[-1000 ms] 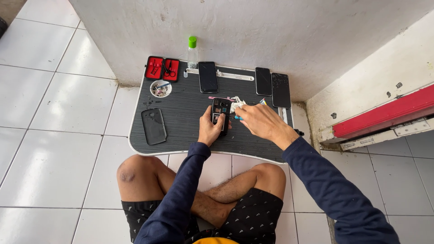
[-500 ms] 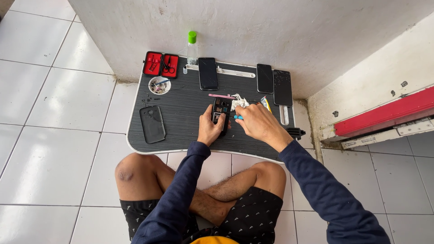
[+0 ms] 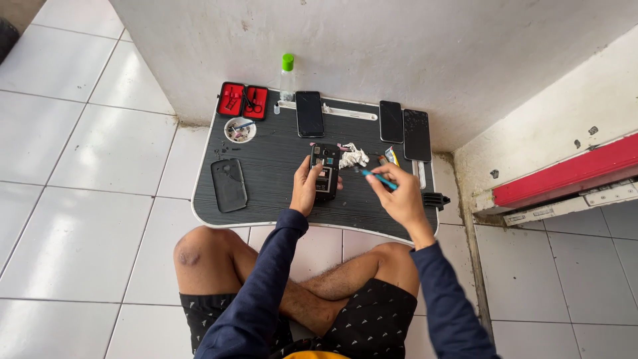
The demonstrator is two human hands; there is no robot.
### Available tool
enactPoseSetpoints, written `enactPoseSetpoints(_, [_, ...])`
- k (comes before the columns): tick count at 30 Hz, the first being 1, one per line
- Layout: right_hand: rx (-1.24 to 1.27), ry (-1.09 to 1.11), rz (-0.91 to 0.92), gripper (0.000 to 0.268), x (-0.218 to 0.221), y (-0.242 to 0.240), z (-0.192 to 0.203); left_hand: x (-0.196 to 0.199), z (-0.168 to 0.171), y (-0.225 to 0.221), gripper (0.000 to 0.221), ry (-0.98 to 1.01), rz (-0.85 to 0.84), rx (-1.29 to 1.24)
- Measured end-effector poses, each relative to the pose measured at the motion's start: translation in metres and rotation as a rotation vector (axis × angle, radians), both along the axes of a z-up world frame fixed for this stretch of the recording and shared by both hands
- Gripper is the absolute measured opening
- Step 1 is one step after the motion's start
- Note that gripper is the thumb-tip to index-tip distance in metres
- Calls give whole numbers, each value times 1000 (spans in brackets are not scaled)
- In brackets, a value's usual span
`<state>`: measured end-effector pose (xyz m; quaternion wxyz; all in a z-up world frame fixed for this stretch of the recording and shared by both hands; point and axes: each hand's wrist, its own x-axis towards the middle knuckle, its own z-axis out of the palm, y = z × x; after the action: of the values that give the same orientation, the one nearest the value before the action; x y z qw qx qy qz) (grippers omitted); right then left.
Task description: The person uses a precision screwdriver to install or remove small screws from the internal components of a disassembled smartphone.
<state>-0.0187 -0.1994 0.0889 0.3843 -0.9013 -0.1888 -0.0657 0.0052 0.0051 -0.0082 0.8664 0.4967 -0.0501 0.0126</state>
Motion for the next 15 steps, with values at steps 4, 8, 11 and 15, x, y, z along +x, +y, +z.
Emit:
enactPoseSetpoints(4, [240,-103,-291,8,-11,-10,-63,11,-19,-4,44,7,-28,-11])
enactPoseSetpoints(8, [241,-206,-366,10,-16,-7,-99,17,-35,-3,62,21,-69,-127])
enactPoseSetpoints(11, [218,-233,-377,12,-18,-10,-104,19,-35,-5,66,-1,-90,-170])
enactPoseSetpoints(15, [222,-262,-358,12,-14,-9,-105,6,-6,-9,60,95,54,-179])
